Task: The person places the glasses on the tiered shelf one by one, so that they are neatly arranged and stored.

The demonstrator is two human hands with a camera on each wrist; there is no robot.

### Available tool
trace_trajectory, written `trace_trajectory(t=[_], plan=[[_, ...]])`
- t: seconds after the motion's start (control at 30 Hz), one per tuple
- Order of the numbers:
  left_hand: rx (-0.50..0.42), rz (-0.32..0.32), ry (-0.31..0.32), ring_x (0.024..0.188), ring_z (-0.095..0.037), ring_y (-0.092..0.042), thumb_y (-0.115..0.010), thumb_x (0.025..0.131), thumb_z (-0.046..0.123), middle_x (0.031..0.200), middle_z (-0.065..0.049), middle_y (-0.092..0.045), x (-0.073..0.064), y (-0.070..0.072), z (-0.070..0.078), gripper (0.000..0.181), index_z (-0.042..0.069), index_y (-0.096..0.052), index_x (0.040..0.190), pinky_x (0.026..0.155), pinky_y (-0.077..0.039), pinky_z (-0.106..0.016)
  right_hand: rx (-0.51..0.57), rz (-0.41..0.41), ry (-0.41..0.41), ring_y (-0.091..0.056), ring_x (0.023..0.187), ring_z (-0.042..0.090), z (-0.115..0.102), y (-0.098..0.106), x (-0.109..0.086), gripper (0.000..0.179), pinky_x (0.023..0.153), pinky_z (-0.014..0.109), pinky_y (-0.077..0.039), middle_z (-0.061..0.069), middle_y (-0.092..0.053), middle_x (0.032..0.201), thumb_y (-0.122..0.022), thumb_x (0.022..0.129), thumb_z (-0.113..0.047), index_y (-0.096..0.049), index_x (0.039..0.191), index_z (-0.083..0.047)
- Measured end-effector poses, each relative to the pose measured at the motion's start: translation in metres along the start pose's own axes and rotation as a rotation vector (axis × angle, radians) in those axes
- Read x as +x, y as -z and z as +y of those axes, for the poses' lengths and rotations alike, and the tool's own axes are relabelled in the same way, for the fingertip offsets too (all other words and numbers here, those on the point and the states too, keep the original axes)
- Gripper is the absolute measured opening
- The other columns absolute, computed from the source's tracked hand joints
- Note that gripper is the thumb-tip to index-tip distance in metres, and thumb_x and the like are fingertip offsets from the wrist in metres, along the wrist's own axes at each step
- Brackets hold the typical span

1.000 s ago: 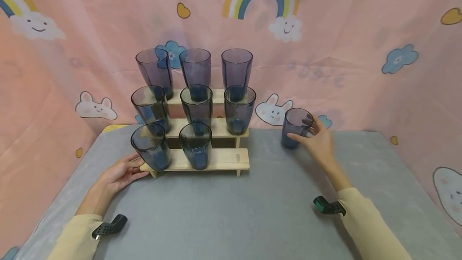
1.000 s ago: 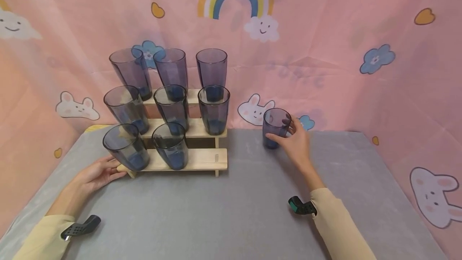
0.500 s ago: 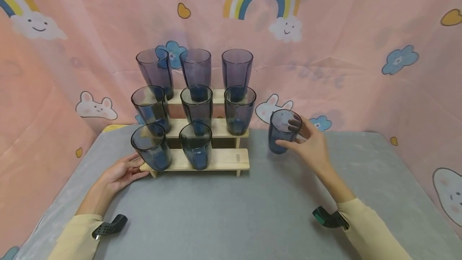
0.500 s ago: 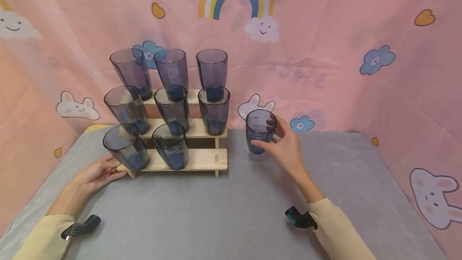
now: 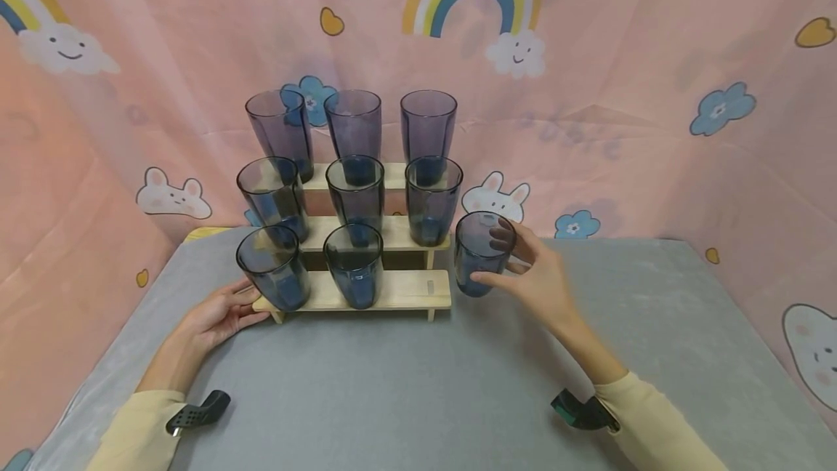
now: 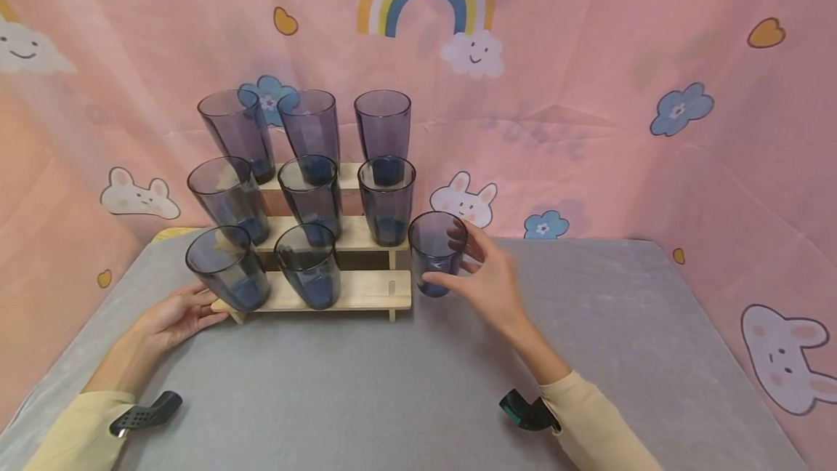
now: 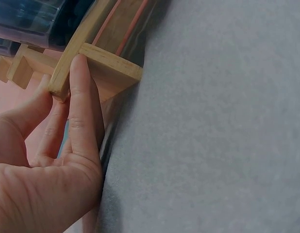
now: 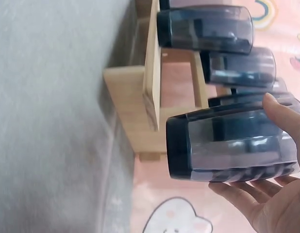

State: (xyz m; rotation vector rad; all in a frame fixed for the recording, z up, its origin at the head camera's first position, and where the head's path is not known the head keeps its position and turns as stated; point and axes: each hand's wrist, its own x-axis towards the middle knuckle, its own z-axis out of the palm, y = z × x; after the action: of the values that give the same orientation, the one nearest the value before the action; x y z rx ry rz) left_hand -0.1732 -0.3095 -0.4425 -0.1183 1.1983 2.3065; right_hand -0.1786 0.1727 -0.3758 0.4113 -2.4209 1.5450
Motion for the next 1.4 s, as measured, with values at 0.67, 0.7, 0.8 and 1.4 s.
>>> trace_trajectory(t=[0.67, 0.7, 0.8, 1.4], plan=[[0.023, 0.016, -0.006, 0.097, -0.016, -0.067, -0.039, 0.104, -0.001, 0.106, -0.002, -0.068, 0.001, -0.001, 0.0, 0.08, 0.009, 0.025, 0.15, 0.084, -0.057, -0.035, 0.09, -0.071, 0.024, -0.062, 0.114, 0.023, -0.019, -0.039, -0.004, 0.088, 0.088, 0.043, -0.055, 0.008, -0.065, 0.124, -0.093, 0.064, -0.013, -0.052, 0.142, -0.015], [0.025, 0.02, -0.006, 0.097, -0.016, -0.067, -0.038, 0.104, -0.002, 0.106, -0.002, -0.068, 0.001, -0.001, 0.0, 0.079, 0.009, 0.025, 0.15, 0.084, -0.057, -0.035, 0.097, -0.073, 0.02, -0.062, 0.114, 0.023, -0.019, -0.041, -0.004, 0.088, 0.089, 0.042, -0.055, 0.008, -0.065, 0.124, -0.093, 0.064, -0.013, -0.052, 0.142, -0.014], [0.028, 0.028, -0.003, 0.098, -0.016, -0.067, -0.038, 0.105, -0.001, 0.106, -0.002, -0.068, 0.0, -0.002, 0.0, 0.078, 0.009, 0.024, 0.15, 0.084, -0.057, -0.035, 0.116, -0.075, 0.007, -0.062, 0.114, 0.022, -0.019, -0.047, -0.003, 0.089, 0.089, 0.038, -0.055, 0.008, -0.065, 0.123, -0.093, 0.064, -0.012, -0.053, 0.142, -0.015], [0.05, 0.052, -0.006, 0.096, -0.016, -0.068, -0.039, 0.104, -0.003, 0.105, -0.003, -0.069, 0.001, -0.002, -0.001, 0.077, 0.006, 0.021, 0.152, 0.083, -0.057, -0.035, 0.149, -0.111, 0.028, -0.059, 0.12, 0.027, -0.008, -0.057, 0.0, 0.09, 0.093, 0.042, -0.053, 0.012, -0.061, 0.13, -0.091, 0.067, -0.009, -0.048, 0.146, -0.012]])
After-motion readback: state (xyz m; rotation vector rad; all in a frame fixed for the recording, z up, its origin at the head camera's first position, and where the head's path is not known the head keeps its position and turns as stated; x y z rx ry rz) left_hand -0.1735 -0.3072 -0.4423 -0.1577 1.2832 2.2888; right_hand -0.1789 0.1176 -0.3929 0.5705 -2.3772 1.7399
